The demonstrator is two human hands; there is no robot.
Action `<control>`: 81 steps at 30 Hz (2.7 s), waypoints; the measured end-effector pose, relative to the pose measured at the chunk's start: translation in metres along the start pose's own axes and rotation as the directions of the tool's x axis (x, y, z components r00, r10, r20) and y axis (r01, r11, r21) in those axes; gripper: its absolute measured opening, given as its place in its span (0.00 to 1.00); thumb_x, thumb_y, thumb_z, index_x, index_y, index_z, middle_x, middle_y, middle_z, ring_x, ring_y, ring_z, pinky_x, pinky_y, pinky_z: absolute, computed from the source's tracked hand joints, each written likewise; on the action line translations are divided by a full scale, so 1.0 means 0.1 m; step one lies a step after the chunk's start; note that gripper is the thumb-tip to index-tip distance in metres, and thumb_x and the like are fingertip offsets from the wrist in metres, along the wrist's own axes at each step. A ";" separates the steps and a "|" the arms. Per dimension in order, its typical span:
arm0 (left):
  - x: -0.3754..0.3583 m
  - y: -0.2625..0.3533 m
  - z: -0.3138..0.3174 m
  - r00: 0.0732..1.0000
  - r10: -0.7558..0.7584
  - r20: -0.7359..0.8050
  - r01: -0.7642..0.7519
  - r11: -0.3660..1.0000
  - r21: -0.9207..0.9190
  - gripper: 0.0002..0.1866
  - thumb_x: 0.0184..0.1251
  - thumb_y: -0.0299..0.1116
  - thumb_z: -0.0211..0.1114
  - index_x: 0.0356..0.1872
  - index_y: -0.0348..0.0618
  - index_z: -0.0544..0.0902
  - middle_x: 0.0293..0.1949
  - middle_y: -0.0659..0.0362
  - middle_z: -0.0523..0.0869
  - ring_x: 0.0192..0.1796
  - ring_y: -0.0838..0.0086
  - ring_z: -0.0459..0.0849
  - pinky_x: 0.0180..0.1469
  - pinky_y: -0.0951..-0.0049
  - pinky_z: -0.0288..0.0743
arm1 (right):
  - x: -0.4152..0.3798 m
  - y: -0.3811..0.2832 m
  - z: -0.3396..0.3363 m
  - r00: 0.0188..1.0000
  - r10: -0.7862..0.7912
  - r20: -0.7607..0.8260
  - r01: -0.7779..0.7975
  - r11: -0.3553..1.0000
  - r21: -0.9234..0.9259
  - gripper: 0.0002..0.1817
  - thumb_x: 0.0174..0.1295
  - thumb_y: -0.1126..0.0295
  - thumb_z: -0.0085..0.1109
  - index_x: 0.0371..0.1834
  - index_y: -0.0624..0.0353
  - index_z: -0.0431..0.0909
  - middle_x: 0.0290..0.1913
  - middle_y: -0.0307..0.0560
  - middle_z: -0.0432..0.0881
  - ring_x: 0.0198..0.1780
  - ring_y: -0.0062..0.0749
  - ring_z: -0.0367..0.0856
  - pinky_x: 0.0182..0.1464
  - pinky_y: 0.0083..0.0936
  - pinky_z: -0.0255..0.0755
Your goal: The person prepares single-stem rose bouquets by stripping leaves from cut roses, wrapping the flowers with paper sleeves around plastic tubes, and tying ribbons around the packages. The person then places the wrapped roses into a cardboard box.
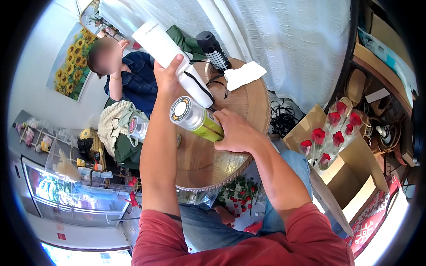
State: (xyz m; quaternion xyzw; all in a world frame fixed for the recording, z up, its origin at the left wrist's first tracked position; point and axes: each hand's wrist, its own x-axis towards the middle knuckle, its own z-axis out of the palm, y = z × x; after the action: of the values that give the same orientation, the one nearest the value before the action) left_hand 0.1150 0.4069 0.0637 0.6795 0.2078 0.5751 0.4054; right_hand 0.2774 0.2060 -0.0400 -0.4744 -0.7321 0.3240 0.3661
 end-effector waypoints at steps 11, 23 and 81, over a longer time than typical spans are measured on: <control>0.02 -0.04 0.14 0.987 0.140 -0.073 -0.137 0.989 0.046 0.34 0.54 0.21 0.81 0.61 0.36 0.73 0.57 0.50 0.86 0.59 0.65 0.85 0.63 0.64 0.78 | 0.01 -0.04 0.01 1.000 0.012 0.007 -0.012 0.999 -0.042 0.40 0.47 0.61 0.76 0.65 0.63 0.74 0.59 0.58 0.80 0.61 0.57 0.81 0.65 0.45 0.76; 0.05 -0.19 0.27 0.972 0.219 -0.081 -0.210 0.972 0.106 0.40 0.50 0.18 0.80 0.66 0.37 0.71 0.64 0.52 0.84 0.64 0.67 0.81 0.68 0.65 0.74 | 0.01 -0.02 0.09 1.000 -0.018 -0.021 0.018 1.000 -0.024 0.39 0.47 0.61 0.77 0.65 0.63 0.73 0.58 0.58 0.79 0.63 0.57 0.78 0.66 0.44 0.74; -0.15 -0.21 0.22 0.982 0.013 -0.187 0.031 0.973 0.227 0.40 0.52 0.26 0.84 0.63 0.35 0.68 0.52 0.51 0.84 0.51 0.67 0.87 0.55 0.66 0.83 | 0.57 0.51 -0.31 0.295 0.237 -0.926 0.106 0.955 0.278 0.03 0.56 0.80 0.59 0.28 0.60 0.81 0.54 0.51 0.84 0.59 0.50 0.78 0.65 0.41 0.69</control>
State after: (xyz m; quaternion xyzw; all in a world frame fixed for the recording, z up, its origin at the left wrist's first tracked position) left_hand 0.1360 0.4015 0.0379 0.6638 0.3128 0.6067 0.3057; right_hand 0.3102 0.2804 -0.0526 -0.5445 -0.2960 0.0966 0.7788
